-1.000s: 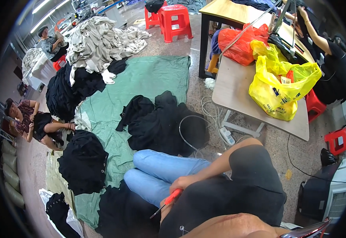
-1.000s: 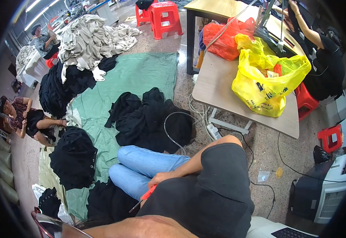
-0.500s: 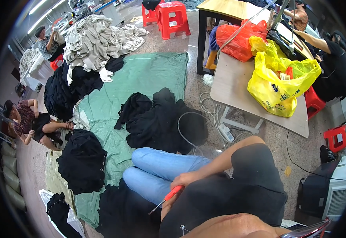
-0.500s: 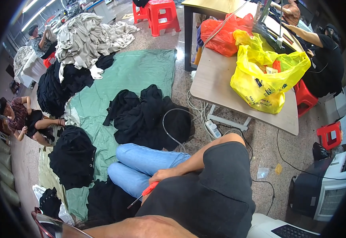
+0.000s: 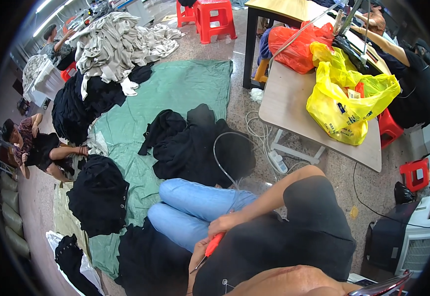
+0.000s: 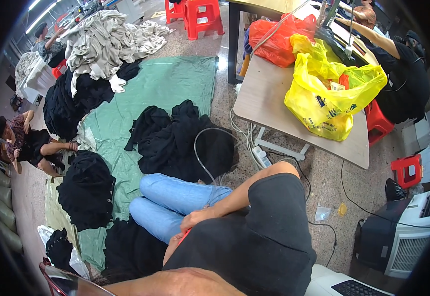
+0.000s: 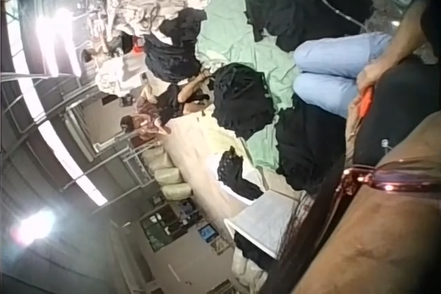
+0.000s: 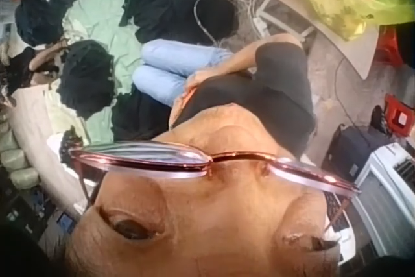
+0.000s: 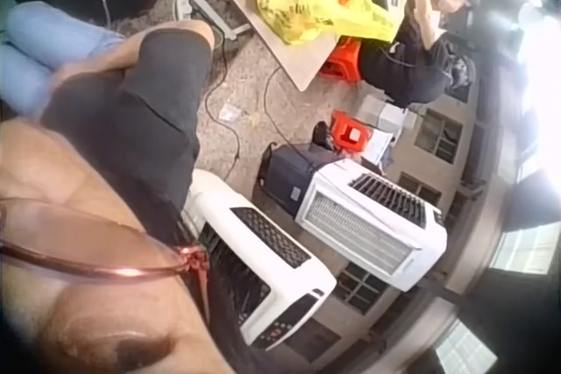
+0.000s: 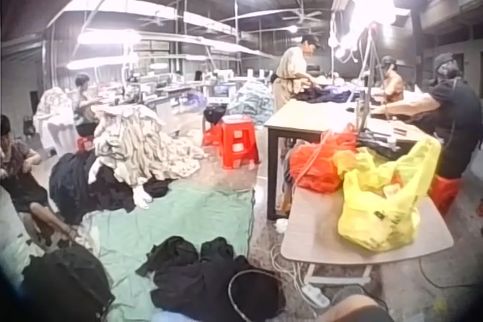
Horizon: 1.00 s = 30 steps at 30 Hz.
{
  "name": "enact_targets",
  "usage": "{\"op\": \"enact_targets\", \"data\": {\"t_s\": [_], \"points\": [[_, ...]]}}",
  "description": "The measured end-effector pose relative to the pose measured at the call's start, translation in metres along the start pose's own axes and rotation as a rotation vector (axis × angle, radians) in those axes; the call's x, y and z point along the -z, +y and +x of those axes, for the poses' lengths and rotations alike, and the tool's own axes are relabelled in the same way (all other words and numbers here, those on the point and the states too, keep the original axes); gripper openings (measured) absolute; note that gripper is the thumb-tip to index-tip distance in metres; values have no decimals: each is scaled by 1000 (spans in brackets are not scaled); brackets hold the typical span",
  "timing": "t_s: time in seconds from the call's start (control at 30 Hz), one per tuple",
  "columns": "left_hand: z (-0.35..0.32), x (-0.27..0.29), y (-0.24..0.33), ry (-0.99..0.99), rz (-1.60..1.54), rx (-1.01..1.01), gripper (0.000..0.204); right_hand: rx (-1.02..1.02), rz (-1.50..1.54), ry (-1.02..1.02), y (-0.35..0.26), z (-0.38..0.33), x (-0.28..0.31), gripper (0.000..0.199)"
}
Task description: Trim excess material and inspect eyelets on black garments using a pneumatic tool.
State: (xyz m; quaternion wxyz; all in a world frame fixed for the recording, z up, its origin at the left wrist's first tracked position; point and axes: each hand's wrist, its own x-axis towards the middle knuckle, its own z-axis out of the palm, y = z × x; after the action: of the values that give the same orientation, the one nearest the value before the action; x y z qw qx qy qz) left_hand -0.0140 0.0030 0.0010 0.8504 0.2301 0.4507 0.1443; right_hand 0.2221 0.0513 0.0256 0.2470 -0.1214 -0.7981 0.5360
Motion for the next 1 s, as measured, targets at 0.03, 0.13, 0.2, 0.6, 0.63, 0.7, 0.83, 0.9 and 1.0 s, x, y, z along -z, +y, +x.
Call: {"op": "enact_targets", "data": {"t_s": [0.03,0.13,0.2,0.6,0.63,0.7,0.83,0.9,1.0], "points": [[-2,-3,5,-86,-139,-13,23,-21,22,-17,0,-1,2,30],[-9,-26,17,-22,-197,-29,23,-68,24,-46,-4,1,8,37],[-11,-44,22,37,-260,-49,23,-99,2,-61,-7,-1,10,37],[-7,-22,-15,273,582,-551,19,-369,-77,149,5,-10,-15,34],[-11,-34,-10,369,735,-600,19,-430,-78,130,8,-9,-15,32],[-9,-43,-21,487,975,-731,17,-559,-30,124,-14,-4,3,24],[-23,-60,14,205,1224,-862,22,-691,-195,594,2,-18,47,25],[-35,-65,16,115,1030,-778,20,-889,246,780,8,-18,81,25],[-36,-55,13,94,806,-607,20,-1044,351,1017,51,-35,113,24]]}}
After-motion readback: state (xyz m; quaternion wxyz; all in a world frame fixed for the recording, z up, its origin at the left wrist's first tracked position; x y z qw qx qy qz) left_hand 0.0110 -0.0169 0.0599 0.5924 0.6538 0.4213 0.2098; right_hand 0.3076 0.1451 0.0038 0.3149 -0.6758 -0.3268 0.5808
